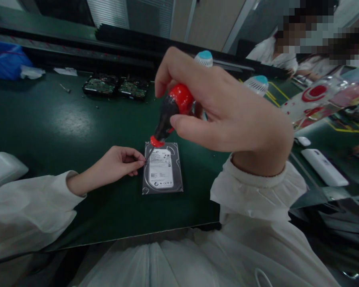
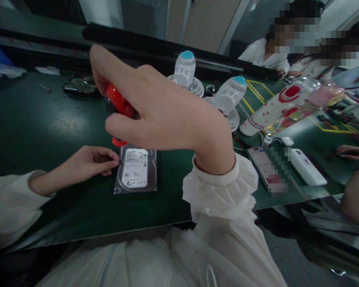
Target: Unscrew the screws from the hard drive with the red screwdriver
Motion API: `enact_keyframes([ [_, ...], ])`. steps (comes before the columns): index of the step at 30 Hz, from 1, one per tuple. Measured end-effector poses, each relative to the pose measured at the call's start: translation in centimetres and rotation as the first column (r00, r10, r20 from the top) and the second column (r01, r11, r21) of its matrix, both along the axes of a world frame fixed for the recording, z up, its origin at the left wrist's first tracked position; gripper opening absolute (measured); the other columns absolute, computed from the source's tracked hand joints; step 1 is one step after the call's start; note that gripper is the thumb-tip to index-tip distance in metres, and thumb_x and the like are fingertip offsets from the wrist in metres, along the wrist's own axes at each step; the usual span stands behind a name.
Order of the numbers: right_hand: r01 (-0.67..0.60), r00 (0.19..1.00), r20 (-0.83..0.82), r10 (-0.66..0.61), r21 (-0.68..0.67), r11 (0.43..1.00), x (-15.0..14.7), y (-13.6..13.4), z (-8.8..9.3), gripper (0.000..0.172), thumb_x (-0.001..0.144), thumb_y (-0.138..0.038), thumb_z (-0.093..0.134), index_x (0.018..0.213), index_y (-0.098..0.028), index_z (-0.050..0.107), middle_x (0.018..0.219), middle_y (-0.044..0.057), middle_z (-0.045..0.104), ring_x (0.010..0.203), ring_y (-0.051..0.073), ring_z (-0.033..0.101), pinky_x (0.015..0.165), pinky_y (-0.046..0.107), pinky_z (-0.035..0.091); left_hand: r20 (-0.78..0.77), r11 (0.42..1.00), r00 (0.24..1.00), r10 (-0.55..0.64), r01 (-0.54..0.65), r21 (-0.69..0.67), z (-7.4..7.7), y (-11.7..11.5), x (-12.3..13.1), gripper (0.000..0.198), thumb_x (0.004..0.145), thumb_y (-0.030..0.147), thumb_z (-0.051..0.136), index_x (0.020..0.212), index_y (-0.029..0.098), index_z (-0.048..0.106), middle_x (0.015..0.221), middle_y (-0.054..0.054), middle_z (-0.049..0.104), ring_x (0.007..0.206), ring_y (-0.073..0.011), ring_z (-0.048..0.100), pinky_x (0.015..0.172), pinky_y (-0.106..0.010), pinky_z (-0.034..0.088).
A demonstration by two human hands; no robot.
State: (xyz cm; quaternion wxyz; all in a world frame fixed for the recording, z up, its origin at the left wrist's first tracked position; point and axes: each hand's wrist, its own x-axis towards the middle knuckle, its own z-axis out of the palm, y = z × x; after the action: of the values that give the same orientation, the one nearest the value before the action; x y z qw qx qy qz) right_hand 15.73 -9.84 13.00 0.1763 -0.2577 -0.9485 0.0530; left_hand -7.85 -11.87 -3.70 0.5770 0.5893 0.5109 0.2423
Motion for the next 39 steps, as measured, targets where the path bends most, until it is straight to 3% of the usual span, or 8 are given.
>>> enact_keyframes([
  [5, 0.065, 0.998, 0.025, -0.066, 0.058, 0.996, 0.10, 0.07, -0.01, 0.034, 0.097, -0.047, 0.037, 0.098, -0.019, 0.056, 0.091, -0.002, 0.057, 0.075, 0.007, 0.045, 0.080, 0.029, 0.036, -0.008, 1.000, 1.000, -0.002, 0.003, 0.009, -0.23, 0.05, -0.17, 0.029, 0.073, 0.041, 0.080, 0.086, 0.016, 0.072, 0.072, 0.001, 0.069, 0.057, -0.0093, 0.062, 0.056, -0.021, 0.054],
  [11, -0.068, 0.998, -0.012, 0.067, -0.037, 0.997, 0.13, 0.14, 0.14, 0.023, 0.086, -0.030, 0.045, 0.102, -0.016, 0.053, 0.094, 0.001, 0.056, 0.076, 0.009, 0.043, 0.076, 0.031, 0.034, -0.002, 1.000, 1.000, -0.008, 0.008, 0.002, -0.29, 0.09, -0.16, 0.029, 0.073, 0.041, 0.079, 0.087, 0.017, 0.072, 0.073, 0.001, 0.069, 0.057, -0.0090, 0.062, 0.056, -0.021, 0.054],
  [13, -0.005, 1.000, 0.001, 0.005, 0.002, 1.000, -0.06, -0.07, 0.17, 0.020, 0.092, -0.036, 0.043, 0.097, -0.019, 0.052, 0.092, 0.000, 0.057, 0.074, 0.009, 0.042, 0.077, 0.030, 0.035, -0.011, 1.000, 1.000, -0.002, 0.002, 0.006, -0.16, 0.05, -0.07, 0.029, 0.072, 0.041, 0.079, 0.086, 0.017, 0.071, 0.073, 0.001, 0.069, 0.057, -0.0095, 0.062, 0.057, -0.021, 0.054],
  [16, 0.071, 0.998, -0.001, -0.071, 0.027, 0.997, -0.17, -0.30, 0.24, 0.037, 0.099, -0.052, 0.033, 0.090, -0.021, 0.052, 0.082, -0.002, 0.055, 0.070, 0.009, 0.041, 0.076, 0.031, 0.034, -0.020, 1.000, 1.000, 0.006, -0.006, 0.013, 0.01, 0.00, -0.01, 0.031, 0.071, 0.043, 0.080, 0.085, 0.016, 0.072, 0.072, 0.000, 0.069, 0.057, -0.0100, 0.062, 0.056, -0.022, 0.054],
  [22, 0.030, 0.999, 0.014, -0.030, -0.011, 0.999, -0.10, -0.31, 0.27, 0.024, 0.091, -0.032, 0.044, 0.105, -0.017, 0.055, 0.096, 0.002, 0.060, 0.077, 0.011, 0.046, 0.081, 0.031, 0.037, -0.007, 1.000, 1.000, -0.004, 0.004, 0.006, -0.12, 0.05, -0.14, 0.031, 0.071, 0.042, 0.080, 0.085, 0.016, 0.072, 0.073, 0.001, 0.069, 0.057, -0.0099, 0.062, 0.056, -0.022, 0.054],
  [28, 0.074, 0.997, 0.017, -0.074, 0.027, 0.997, -0.33, -0.39, 0.08, 0.033, 0.100, -0.042, 0.034, 0.104, -0.017, 0.055, 0.090, 0.000, 0.058, 0.073, 0.011, 0.045, 0.080, 0.033, 0.037, -0.020, 1.000, 1.000, -0.007, 0.007, 0.019, -0.32, 0.06, -0.19, 0.032, 0.072, 0.044, 0.080, 0.086, 0.016, 0.072, 0.073, 0.000, 0.069, 0.057, -0.0104, 0.062, 0.056, -0.022, 0.054],
  [32, -0.040, 0.999, -0.034, 0.040, -0.010, 0.999, -0.06, 0.03, 0.04, 0.020, 0.091, -0.029, 0.041, 0.104, -0.017, 0.052, 0.095, 0.002, 0.057, 0.076, 0.011, 0.045, 0.078, 0.034, 0.036, -0.029, 1.000, 1.000, -0.006, 0.006, 0.010, -0.41, 0.08, -0.26, 0.034, 0.072, 0.046, 0.080, 0.088, 0.017, 0.073, 0.074, 0.000, 0.069, 0.058, -0.0109, 0.062, 0.057, -0.023, 0.055],
  [39, 0.013, 1.000, -0.023, -0.013, 0.010, 1.000, -0.17, 0.04, 0.02, 0.039, 0.097, -0.055, 0.033, 0.096, -0.023, 0.054, 0.083, -0.003, 0.055, 0.068, 0.008, 0.042, 0.076, 0.032, 0.036, -0.001, 1.000, 1.000, 0.004, -0.004, 0.002, -0.11, 0.03, -0.15, 0.030, 0.071, 0.041, 0.080, 0.085, 0.017, 0.072, 0.073, 0.001, 0.069, 0.057, -0.0090, 0.061, 0.056, -0.020, 0.054],
])
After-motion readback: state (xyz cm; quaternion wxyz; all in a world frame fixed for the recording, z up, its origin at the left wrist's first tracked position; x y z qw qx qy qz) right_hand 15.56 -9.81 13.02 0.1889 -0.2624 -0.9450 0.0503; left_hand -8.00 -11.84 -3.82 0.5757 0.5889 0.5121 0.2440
